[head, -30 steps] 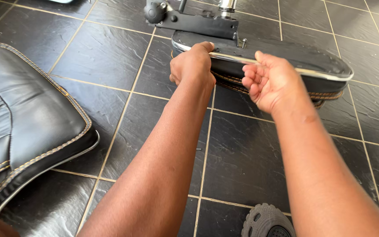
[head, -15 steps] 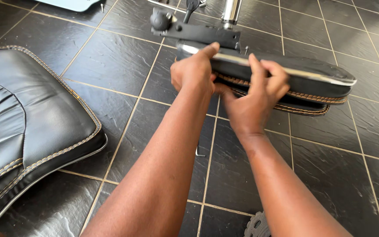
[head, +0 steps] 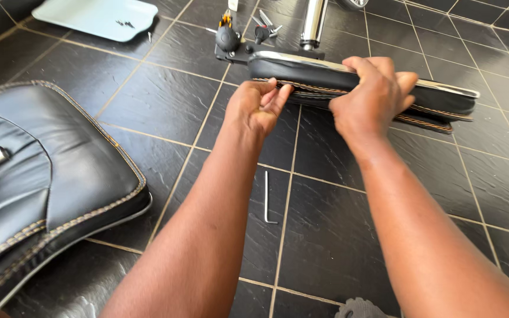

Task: The person disassembles an office chair by removing screws from the seat base and detaching the seat cushion from the metal frame. They use an Allen key and a screwdriver to loosen fasteners and separate components.

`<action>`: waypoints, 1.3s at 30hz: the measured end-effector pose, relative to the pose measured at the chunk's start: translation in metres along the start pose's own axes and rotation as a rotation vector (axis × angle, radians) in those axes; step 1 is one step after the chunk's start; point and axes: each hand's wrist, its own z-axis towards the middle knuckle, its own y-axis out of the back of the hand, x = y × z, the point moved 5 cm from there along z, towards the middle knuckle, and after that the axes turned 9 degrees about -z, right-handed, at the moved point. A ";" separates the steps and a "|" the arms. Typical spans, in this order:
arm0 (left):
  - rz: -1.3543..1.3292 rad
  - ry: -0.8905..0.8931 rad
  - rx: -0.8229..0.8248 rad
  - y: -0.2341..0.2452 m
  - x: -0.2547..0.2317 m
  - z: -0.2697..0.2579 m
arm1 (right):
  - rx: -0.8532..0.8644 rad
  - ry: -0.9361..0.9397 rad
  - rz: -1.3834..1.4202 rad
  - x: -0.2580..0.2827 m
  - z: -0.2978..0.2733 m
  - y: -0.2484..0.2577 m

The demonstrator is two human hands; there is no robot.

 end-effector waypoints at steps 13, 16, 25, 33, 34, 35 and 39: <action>-0.170 -0.013 0.238 -0.046 -0.006 -0.010 | 0.016 -0.013 0.093 0.004 0.047 0.030; -0.090 -0.044 0.305 -0.051 -0.010 -0.014 | -0.101 0.114 0.092 0.012 0.047 0.030; 0.090 -0.068 0.587 -0.060 -0.012 -0.018 | -0.231 0.007 -0.002 -0.006 0.047 -0.007; 1.189 -0.668 0.020 -0.059 -0.027 -0.002 | -0.319 -0.021 -0.063 -0.030 0.038 -0.034; 1.279 -0.824 0.088 -0.068 -0.030 -0.002 | -0.297 -0.050 -0.063 -0.031 0.038 -0.035; 1.372 -0.977 0.167 -0.079 -0.031 -0.001 | -0.277 -0.086 -0.067 -0.032 0.038 -0.034; 1.487 -1.137 0.216 -0.104 -0.035 0.009 | -0.251 -0.139 0.065 -0.033 0.043 -0.022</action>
